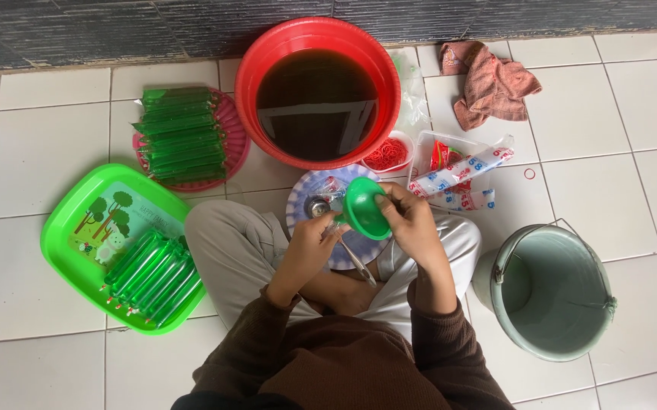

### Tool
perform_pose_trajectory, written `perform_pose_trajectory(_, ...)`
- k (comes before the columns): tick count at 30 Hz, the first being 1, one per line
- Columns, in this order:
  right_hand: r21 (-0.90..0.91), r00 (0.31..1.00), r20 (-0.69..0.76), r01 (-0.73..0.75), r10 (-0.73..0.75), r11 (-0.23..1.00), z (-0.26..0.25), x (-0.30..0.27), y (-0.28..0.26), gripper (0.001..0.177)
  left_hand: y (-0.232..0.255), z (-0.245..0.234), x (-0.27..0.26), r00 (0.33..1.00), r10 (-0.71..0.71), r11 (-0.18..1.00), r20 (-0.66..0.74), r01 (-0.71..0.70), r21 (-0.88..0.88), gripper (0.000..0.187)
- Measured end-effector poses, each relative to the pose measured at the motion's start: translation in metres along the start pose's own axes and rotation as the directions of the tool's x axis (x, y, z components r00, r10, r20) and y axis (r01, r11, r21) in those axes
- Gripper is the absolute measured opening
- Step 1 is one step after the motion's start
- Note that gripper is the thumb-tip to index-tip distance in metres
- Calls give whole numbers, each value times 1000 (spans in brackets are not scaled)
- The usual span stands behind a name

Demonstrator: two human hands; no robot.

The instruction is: Manually filling plastic tubes with liquid using a ladle and funnel, then sealing them with rubber bands.

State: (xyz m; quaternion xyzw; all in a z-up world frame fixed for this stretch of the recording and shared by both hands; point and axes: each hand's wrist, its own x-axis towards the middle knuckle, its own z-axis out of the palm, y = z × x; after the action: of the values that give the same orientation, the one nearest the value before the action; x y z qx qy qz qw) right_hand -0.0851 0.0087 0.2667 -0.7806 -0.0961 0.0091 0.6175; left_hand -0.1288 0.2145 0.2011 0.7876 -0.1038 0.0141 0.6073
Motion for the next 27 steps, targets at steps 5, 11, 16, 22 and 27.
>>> perform_pose_trajectory(5,1,1000,-20,-23,23,1000,-8,-1,-10,14,34,-6,8,998,68,997,-4,-68,33,23)
perform_pose_trajectory(11,75,999,39,-19,17,997,-2,-3,-14,15,4,6,3,987,134,985,86,-142,93,25)
perform_pose_trajectory(16,86,997,71,35,-41,996,5,-8,-21,17,17,5,5,966,229,964,120,-242,110,21)
perform_pose_trajectory(22,-18,993,50,113,-111,993,3,-17,-50,22,25,-3,1,926,353,909,132,-373,186,34)
perform_pose_trajectory(27,-48,974,72,218,-214,975,9,-21,-49,29,17,4,1,878,455,867,-151,-398,301,67)
